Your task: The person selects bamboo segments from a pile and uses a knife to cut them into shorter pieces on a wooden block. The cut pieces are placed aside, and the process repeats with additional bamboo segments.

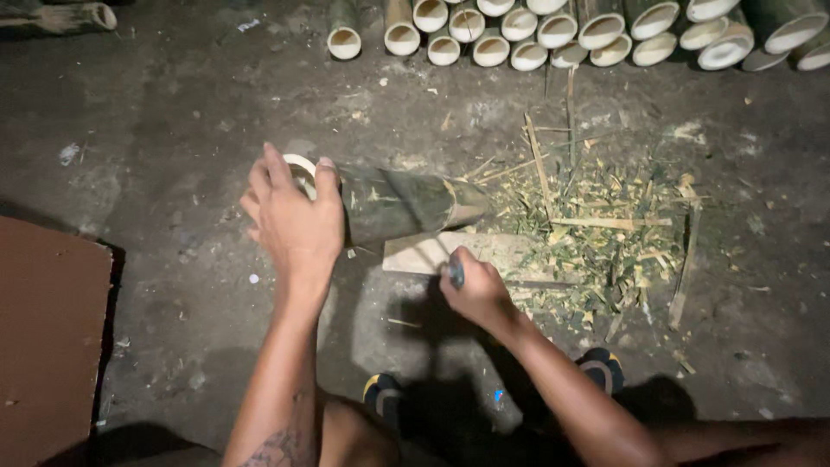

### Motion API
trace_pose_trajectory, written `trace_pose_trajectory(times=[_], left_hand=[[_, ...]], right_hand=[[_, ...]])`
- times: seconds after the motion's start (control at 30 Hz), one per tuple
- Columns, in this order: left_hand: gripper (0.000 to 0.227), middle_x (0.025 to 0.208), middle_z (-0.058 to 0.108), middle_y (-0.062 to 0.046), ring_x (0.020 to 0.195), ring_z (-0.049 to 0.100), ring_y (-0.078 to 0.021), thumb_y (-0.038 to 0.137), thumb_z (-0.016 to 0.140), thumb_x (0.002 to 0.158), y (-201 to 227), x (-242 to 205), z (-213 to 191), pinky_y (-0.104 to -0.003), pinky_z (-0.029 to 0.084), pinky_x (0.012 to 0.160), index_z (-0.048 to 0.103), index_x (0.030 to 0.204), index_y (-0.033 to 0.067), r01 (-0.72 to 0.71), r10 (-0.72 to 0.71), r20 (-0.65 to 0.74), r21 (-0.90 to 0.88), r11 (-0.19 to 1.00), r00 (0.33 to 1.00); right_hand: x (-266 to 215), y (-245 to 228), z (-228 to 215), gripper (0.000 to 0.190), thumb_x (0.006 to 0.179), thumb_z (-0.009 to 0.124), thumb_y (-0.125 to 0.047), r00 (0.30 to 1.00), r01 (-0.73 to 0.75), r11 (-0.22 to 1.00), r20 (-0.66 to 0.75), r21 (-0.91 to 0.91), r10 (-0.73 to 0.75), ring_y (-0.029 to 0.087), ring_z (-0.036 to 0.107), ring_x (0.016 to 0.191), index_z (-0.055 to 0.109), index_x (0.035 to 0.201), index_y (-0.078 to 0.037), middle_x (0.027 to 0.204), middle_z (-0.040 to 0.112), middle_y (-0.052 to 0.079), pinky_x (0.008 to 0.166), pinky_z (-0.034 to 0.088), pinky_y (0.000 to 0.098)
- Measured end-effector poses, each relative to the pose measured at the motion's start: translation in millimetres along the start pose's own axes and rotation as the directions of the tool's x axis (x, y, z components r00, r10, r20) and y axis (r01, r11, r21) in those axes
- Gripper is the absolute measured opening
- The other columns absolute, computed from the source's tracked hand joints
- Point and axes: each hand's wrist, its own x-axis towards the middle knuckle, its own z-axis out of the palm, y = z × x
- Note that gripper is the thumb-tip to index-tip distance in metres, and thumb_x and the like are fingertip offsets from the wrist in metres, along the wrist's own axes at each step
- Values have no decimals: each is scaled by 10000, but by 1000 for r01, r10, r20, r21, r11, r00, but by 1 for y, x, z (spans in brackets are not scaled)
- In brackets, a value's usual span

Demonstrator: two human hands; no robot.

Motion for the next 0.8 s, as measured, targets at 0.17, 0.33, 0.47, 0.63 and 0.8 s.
trace_pose_trajectory(times=[0.17,0.33,0.47,0.63,0.8], left_hand=[[728,1541,448,-158,1390,398,-421,463,624,933,-4,-7,-7,-676,340,1061,450,1525,77,18,-18,-14,-29,999,1000],[752,1526,437,-174,1370,389,-434,468,642,930,-3,0,1,-706,310,1029,442,1523,51,-4,3,-32,-13,1000,999],[738,1536,436,-152,1385,390,-413,485,612,928,-14,4,-1,-681,328,1050,444,1525,85,104,-104,-3,-25,994,995],[763,1550,410,-170,1388,369,-431,492,594,919,-10,12,-3,-677,321,1056,419,1535,77,68,-69,-25,-34,997,997],[795,1554,362,-206,1395,336,-458,507,581,949,-5,3,-2,-715,284,1045,362,1541,22,104,-104,41,-1,995,994]], right_hand=[[26,10,-5,260,825,735,-217,994,-112,992,-22,-54,111,406,718,836,673,970,-11,854,715,234,745,566,476],[20,35,0,313,815,682,-218,996,-38,998,79,48,34,378,737,810,628,1029,5,838,728,227,723,568,465],[39,43,-1,406,823,734,-284,991,-135,987,13,-83,136,372,740,836,667,1066,35,884,727,240,747,577,457],[32,31,-25,469,804,744,-286,967,-223,946,67,-236,245,382,731,829,660,1137,33,895,722,246,737,578,458],[-12,10,9,265,831,657,-204,999,40,998,17,48,-41,401,718,754,625,995,2,776,709,220,686,562,484]])
